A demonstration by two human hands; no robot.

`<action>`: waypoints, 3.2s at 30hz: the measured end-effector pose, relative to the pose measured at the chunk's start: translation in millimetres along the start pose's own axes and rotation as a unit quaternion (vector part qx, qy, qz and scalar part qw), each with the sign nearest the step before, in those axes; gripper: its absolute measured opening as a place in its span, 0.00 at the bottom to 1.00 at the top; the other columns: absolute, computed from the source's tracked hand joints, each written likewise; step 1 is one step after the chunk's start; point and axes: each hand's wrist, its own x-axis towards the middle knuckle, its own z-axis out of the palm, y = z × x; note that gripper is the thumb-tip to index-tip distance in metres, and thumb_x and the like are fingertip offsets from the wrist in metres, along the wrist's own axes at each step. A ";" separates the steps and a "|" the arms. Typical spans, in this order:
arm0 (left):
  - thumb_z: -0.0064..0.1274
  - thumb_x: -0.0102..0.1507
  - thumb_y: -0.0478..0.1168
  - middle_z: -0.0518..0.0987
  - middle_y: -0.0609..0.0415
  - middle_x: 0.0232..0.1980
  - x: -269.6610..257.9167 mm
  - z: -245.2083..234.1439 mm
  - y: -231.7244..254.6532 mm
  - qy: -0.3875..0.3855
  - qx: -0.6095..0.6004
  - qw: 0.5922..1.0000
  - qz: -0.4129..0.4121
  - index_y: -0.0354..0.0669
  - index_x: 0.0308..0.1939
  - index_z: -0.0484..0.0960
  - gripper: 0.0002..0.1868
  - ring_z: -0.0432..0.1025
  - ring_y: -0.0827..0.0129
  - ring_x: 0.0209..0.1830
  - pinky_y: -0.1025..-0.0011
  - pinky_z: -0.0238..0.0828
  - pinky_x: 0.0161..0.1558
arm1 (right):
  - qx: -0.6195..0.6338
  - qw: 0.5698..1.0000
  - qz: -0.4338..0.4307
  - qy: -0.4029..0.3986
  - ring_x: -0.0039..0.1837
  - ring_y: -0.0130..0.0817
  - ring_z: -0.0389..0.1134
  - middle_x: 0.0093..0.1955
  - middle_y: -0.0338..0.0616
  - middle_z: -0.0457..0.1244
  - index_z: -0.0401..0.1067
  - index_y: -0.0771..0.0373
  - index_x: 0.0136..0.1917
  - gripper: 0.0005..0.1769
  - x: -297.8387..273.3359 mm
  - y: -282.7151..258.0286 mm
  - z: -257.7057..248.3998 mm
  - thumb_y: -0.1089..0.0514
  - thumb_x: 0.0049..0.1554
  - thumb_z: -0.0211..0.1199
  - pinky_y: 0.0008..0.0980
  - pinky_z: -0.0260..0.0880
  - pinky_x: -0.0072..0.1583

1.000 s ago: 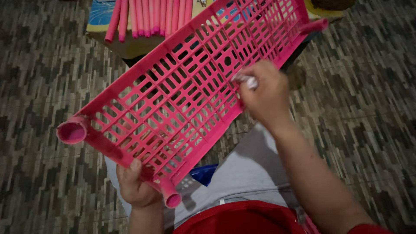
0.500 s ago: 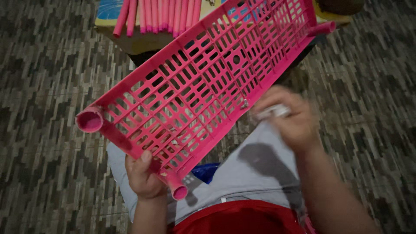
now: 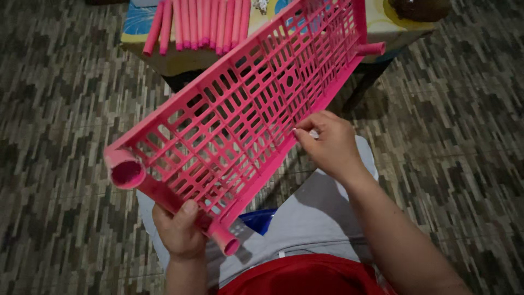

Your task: The person wipes a pink plastic grid tray with a white cloth, then inserts pink cylindrical rods into the tray's corner holes. The person continues to wipe the tray and insert rods into the remaining holes.

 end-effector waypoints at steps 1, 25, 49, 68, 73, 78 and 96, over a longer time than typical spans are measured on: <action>0.56 0.63 0.41 0.77 0.38 0.63 1.0 -3.2 -0.4 0.007 -0.005 1.000 0.002 0.21 0.70 0.67 0.35 0.76 0.53 0.60 0.56 0.72 0.63 | 0.056 0.998 0.022 -0.005 0.45 0.30 0.71 0.42 0.44 0.70 0.79 0.64 0.46 0.07 -1.2 3.2 2.3 0.60 0.55 0.69 0.29 0.70 0.47; 0.76 0.49 0.40 0.83 0.54 0.42 -17.6 -25.0 -16.3 -0.129 0.391 0.911 0.028 0.43 0.39 0.87 0.18 0.79 0.64 0.42 0.65 0.81 0.47 | 0.527 0.759 0.345 -0.161 0.27 0.24 0.57 0.34 0.39 0.65 0.72 0.58 0.47 0.17 -25.0 66.1 55.8 0.42 0.62 0.58 0.25 0.54 0.28; 0.50 0.63 0.60 0.73 0.38 0.66 -31.1 34.8 -43.0 -0.054 -0.462 0.762 -0.451 0.36 0.70 0.62 0.41 0.70 0.47 0.65 0.46 0.67 0.63 | 0.782 0.577 -0.076 -0.223 0.77 0.51 0.60 0.71 0.54 0.58 0.63 0.69 0.72 0.30 10.2 95.1 14.6 0.40 0.73 0.49 0.59 0.61 0.76; 0.50 0.60 0.28 0.71 0.35 0.69 -9.6 52.2 -30.2 -0.123 -0.396 0.864 -0.285 0.30 0.76 0.58 0.40 0.70 0.46 0.68 0.48 0.70 0.67 | 0.531 0.831 0.124 -0.111 0.59 0.37 0.66 0.60 0.50 0.65 0.69 0.66 0.66 0.20 -42.8 113.7 3.0 0.57 0.63 0.58 0.43 0.68 0.59; 0.48 0.64 0.30 0.69 0.38 0.72 3.8 32.4 -30.0 -0.079 -0.353 0.907 -0.214 0.34 0.78 0.56 0.37 0.67 0.46 0.70 0.46 0.65 0.70 | 0.171 0.942 0.264 -0.119 0.52 0.34 0.69 0.54 0.50 0.67 0.72 0.65 0.62 0.17 -78.5 82.9 -25.0 0.63 0.59 0.61 0.35 0.71 0.53; 0.46 0.71 0.38 0.67 0.41 0.74 8.2 28.3 -31.8 -0.074 -0.336 0.925 -0.164 0.37 0.79 0.54 0.33 0.66 0.48 0.72 0.47 0.65 0.70 | 0.191 0.954 0.221 -0.061 0.49 0.32 0.72 0.52 0.47 0.70 0.67 0.67 0.59 0.16 -76.4 21.4 -63.0 0.68 0.57 0.61 0.33 0.73 0.45; 0.48 0.73 0.46 0.68 0.40 0.73 -6.1 60.7 -34.6 -0.088 -0.296 0.941 -0.141 0.35 0.79 0.53 0.36 0.68 0.52 0.70 0.52 0.68 0.68 | -0.053 0.996 -0.046 -0.049 0.43 0.39 0.72 0.47 0.46 0.68 0.78 0.59 0.58 0.19 -45.0 -55.2 1.5 0.68 0.52 0.68 0.35 0.72 0.44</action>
